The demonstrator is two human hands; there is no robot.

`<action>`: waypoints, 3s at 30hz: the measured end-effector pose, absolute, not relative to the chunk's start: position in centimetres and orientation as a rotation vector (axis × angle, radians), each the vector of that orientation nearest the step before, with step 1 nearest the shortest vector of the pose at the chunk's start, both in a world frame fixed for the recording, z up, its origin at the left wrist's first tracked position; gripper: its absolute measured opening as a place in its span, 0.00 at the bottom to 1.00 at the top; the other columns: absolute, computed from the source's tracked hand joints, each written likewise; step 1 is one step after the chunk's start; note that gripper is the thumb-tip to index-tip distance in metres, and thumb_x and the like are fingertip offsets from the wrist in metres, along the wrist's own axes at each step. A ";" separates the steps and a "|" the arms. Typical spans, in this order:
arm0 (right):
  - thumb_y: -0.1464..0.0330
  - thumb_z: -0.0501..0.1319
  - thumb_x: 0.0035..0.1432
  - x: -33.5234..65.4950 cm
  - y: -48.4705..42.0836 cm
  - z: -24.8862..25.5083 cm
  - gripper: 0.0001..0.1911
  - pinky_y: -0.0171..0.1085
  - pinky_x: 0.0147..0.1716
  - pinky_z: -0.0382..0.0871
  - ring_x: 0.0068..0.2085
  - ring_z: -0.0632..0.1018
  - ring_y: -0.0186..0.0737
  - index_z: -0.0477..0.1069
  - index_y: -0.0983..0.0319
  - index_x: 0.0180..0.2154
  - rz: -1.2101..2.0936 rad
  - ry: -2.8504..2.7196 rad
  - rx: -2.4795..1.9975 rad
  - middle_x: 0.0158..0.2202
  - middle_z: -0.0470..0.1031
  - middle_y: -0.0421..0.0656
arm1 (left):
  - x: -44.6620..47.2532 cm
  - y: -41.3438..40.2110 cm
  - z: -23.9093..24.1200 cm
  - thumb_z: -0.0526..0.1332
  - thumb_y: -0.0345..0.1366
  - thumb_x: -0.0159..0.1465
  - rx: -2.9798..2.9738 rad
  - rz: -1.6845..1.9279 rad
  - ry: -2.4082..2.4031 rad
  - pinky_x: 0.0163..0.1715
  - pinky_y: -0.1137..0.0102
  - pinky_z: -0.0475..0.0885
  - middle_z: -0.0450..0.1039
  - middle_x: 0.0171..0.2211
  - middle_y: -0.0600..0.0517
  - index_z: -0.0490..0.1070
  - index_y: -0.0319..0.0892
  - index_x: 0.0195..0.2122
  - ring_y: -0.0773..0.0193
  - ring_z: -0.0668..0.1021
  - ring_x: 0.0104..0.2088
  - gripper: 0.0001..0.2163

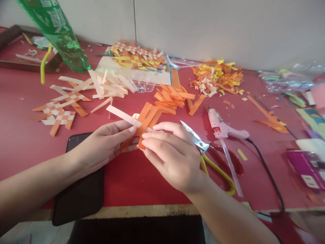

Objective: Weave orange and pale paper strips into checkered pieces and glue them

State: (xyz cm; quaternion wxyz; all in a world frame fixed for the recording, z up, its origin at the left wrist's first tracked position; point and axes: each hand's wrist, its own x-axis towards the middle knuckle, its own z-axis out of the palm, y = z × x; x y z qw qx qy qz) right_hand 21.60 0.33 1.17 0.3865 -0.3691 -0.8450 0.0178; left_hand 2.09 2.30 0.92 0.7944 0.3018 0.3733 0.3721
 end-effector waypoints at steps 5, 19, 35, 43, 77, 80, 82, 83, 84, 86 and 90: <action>0.77 0.67 0.53 21.3 0.2 0.8 0.13 0.47 0.43 0.77 0.46 0.79 0.46 0.76 0.54 0.38 0.028 -2.202 -0.938 0.40 0.83 0.38 | 2.0 2.3 0.7 0.62 0.39 0.67 0.728 0.778 0.770 0.46 0.72 0.74 0.81 0.43 0.50 0.80 0.44 0.42 0.65 0.81 0.40 0.09; 0.70 0.66 0.56 21.0 0.1 1.6 0.11 0.48 0.49 0.73 0.48 0.77 0.46 0.72 0.57 0.42 0.185 -1.949 -1.033 0.44 0.77 0.45 | 1.8 2.2 0.6 0.69 0.35 0.60 0.839 0.888 0.836 0.44 0.72 0.74 0.81 0.41 0.51 0.77 0.42 0.42 0.64 0.81 0.41 0.09; 0.58 0.69 0.53 21.6 0.6 1.3 0.20 0.34 0.28 0.63 0.27 0.62 0.32 0.63 0.60 0.22 1.253 -1.461 -1.417 0.23 0.55 0.35 | 1.8 2.2 1.2 0.73 0.31 0.56 0.894 0.876 0.798 0.42 0.78 0.75 0.82 0.42 0.54 0.77 0.44 0.40 0.67 0.82 0.42 0.12; 0.55 0.69 0.52 21.3 0.6 1.5 0.23 0.36 0.25 0.61 0.24 0.61 0.32 0.61 0.59 0.19 1.250 -1.450 -1.400 0.20 0.55 0.35 | 1.6 1.9 1.2 0.70 0.37 0.60 0.957 0.920 0.888 0.40 0.80 0.75 0.83 0.35 0.56 0.81 0.46 0.34 0.70 0.82 0.38 0.03; 0.71 0.63 0.53 35.5 2.2 4.3 0.20 0.46 0.40 0.70 0.46 0.79 0.53 0.75 0.62 0.49 -0.222 -1.986 -2.434 0.51 0.78 0.54 | 1.5 2.4 1.2 0.70 0.40 0.59 0.702 0.884 0.947 0.36 0.76 0.74 0.81 0.32 0.54 0.80 0.44 0.34 0.68 0.80 0.35 0.06; 0.66 0.59 0.58 37.4 3.6 3.4 0.22 0.42 0.42 0.68 0.50 0.78 0.49 0.72 0.63 0.54 -0.031 -2.136 -2.471 0.54 0.75 0.56 | 1.5 2.5 1.2 0.69 0.40 0.60 0.706 0.868 0.921 0.33 0.76 0.74 0.81 0.33 0.53 0.80 0.44 0.35 0.68 0.80 0.33 0.06; 0.62 0.57 0.61 37.5 4.0 2.9 0.23 0.39 0.41 0.68 0.46 0.79 0.46 0.72 0.64 0.55 0.022 -2.148 -2.458 0.53 0.73 0.57 | 1.5 2.5 1.1 0.68 0.40 0.61 0.725 0.869 0.910 0.32 0.76 0.74 0.82 0.35 0.52 0.80 0.44 0.36 0.69 0.79 0.30 0.07; 0.61 0.56 0.61 37.4 4.0 2.7 0.24 0.39 0.42 0.68 0.46 0.78 0.46 0.71 0.65 0.55 0.016 -2.140 -2.464 0.53 0.73 0.57 | 1.5 2.5 1.1 0.68 0.40 0.61 0.735 0.870 0.909 0.32 0.76 0.74 0.82 0.35 0.51 0.80 0.44 0.38 0.69 0.79 0.30 0.07; 0.61 0.56 0.61 37.3 4.0 2.6 0.25 0.39 0.43 0.68 0.46 0.78 0.47 0.71 0.67 0.55 0.003 -2.131 -2.479 0.53 0.72 0.58 | 1.5 2.5 1.1 0.68 0.40 0.61 0.746 0.871 0.911 0.33 0.76 0.75 0.82 0.36 0.51 0.80 0.44 0.38 0.69 0.79 0.30 0.08; 0.63 0.56 0.61 37.2 4.1 2.5 0.24 0.41 0.45 0.67 0.49 0.77 0.50 0.71 0.69 0.55 -0.007 -2.134 -2.503 0.53 0.73 0.60 | 1.6 2.4 1.1 0.68 0.41 0.61 0.762 0.876 0.922 0.35 0.75 0.76 0.82 0.38 0.50 0.80 0.44 0.39 0.67 0.80 0.32 0.09; 0.65 0.58 0.59 37.1 4.3 3.0 0.18 0.40 0.37 0.67 0.43 0.78 0.46 0.71 0.63 0.51 0.026 -2.105 -2.499 0.48 0.78 0.53 | 1.6 2.1 1.1 0.69 0.42 0.60 0.789 0.905 0.938 0.39 0.73 0.77 0.82 0.40 0.50 0.80 0.44 0.40 0.64 0.82 0.37 0.10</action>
